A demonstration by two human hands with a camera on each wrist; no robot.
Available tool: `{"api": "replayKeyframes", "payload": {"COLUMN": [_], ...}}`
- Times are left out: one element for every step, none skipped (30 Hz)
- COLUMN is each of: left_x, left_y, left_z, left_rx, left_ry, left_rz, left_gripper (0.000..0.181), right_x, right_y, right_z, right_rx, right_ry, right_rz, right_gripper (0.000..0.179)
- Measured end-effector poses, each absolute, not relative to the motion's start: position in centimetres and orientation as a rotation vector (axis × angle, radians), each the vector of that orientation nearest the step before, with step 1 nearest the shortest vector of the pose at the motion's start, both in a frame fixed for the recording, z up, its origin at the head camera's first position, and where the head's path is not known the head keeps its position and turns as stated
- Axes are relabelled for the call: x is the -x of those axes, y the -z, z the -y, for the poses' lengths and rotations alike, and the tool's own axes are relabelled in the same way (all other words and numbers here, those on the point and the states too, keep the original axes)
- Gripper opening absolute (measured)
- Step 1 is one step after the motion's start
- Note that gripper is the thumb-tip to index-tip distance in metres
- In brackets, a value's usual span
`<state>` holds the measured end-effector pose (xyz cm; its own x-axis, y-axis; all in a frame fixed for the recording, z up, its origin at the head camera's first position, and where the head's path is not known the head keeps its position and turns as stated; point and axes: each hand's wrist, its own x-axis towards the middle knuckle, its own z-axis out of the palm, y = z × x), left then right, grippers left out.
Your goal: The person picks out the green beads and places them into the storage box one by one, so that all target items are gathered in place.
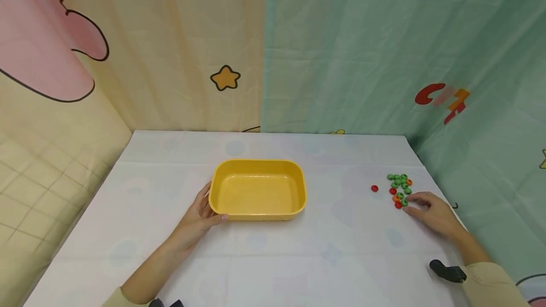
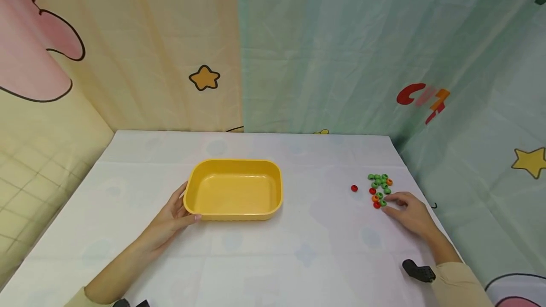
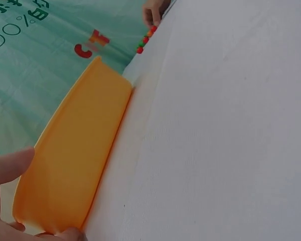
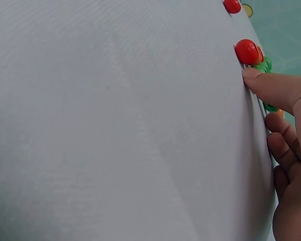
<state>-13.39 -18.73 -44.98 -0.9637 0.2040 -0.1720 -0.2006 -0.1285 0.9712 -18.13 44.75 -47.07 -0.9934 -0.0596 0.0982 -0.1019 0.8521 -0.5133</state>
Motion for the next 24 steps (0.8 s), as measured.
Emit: {"api": "replayKeyframes", "payload": {"left_x": [13.3,13.2,13.0,12.9,12.8,12.7,12.6,12.5,12.5,12.4,12.3,12.2,12.2,12.1,12.1,12.0,12.0,11.9,11.9,11.8,11.8,11.7,11.6,11.6], "left_y": [44.9,44.8,44.7,44.7,44.8,44.8,44.8,44.9,45.0,45.0,45.0,45.0,45.0,45.0,44.9,44.9,44.9,44.9,44.9,44.9,44.9,45.0,45.0,45.0], "left_z": [18.6,18.4,18.2,18.1,17.9,17.8,17.6,17.4,17.3,17.2,17.1,17.0,16.9,16.8,16.8,16.7,16.7,16.6,16.5,16.4,16.4,16.3,16.2,16.1], "left_rx": [0.007,0.016,0.025,0.034,0.035,0.042,0.051,0.059,0.068,0.076,0.085,0.093,0.097,0.101,0.108,0.113,0.117,0.121,0.127,0.133,0.142,0.151,0.162,0.176], "left_ry": [-2.178,-2.183,-2.188,-2.195,-2.208,-2.218,-2.230,-2.242,-2.251,-2.256,-2.261,-2.263,-2.266,-2.269,-2.269,-2.272,-2.278,-2.285,-2.289,-2.296,-2.301,-2.308,-2.318,-2.328], "left_rz": [-1.880,-1.883,-1.887,-1.892,-1.895,-1.897,-1.898,-1.900,-1.903,-1.907,-1.910,-1.913,-1.918,-1.918,-1.918,-1.918,-1.915,-1.911,-1.908,-1.905,-1.904,-1.902,-1.897,-1.895], "left_gripper": [0.106,0.105,0.104,0.103,0.102,0.101,0.101,0.100,0.099,0.098,0.098,0.098,0.097,0.097,0.097,0.097,0.096,0.096,0.096,0.096,0.096,0.096,0.096,0.096], "right_x": [18.1,18.1,18.2,18.2,18.2,18.3,18.4,18.4,18.5,18.6,18.7,18.7,18.7,18.8,18.8,18.8,18.8,18.8,18.8,18.9,18.9,19.0,19.0,19.1], "right_y": [47.2,47.2,47.3,47.3,47.2,47.3,47.3,47.3,47.3,47.3,47.3,47.3,47.3,47.2,47.2,47.1,47.0,46.9,46.8,46.6,46.5,46.3,46.1,46.0], "right_z": [-44.7,-44.7,-44.7,-44.7,-44.7,-44.8,-44.8,-44.9,-45.0,-45.0,-45.1,-45.1,-45.2,-45.3,-45.3,-45.4,-45.4,-45.4,-45.4,-45.3,-45.3,-45.2,-45.0,-44.9], "right_rx": [-0.131,-0.130,-0.127,-0.122,-0.124,-0.120,-0.122,-0.125,-0.125,-0.122,-0.122,-0.112,-0.112,-0.108,-0.101,-0.096,-0.094,-0.092,-0.092,-0.084,-0.078,-0.071,-0.065,-0.059], "right_ry": [-0.811,-0.804,-0.801,-0.797,-0.801,-0.795,-0.797,-0.800,-0.795,-0.792,-0.794,-0.783,-0.785,-0.783,-0.785,-0.799,-0.813,-0.824,-0.837,-0.846,-0.854,-0.860,-0.863,-0.865], "right_rz": [2.940,2.937,2.942,2.943,2.944,2.944,2.946,2.948,2.949,2.950,2.954,2.954,2.959,2.962,2.959,2.956,2.952,2.946,2.943,2.941,2.937,2.940,2.944,2.950], "right_gripper": [0.034,0.032,0.031,0.030,0.029,0.029,0.028,0.029,0.029,0.029,0.030,0.030,0.031,0.033,0.033,0.033,0.033,0.033,0.034,0.034,0.034,0.035,0.035,0.036]}}
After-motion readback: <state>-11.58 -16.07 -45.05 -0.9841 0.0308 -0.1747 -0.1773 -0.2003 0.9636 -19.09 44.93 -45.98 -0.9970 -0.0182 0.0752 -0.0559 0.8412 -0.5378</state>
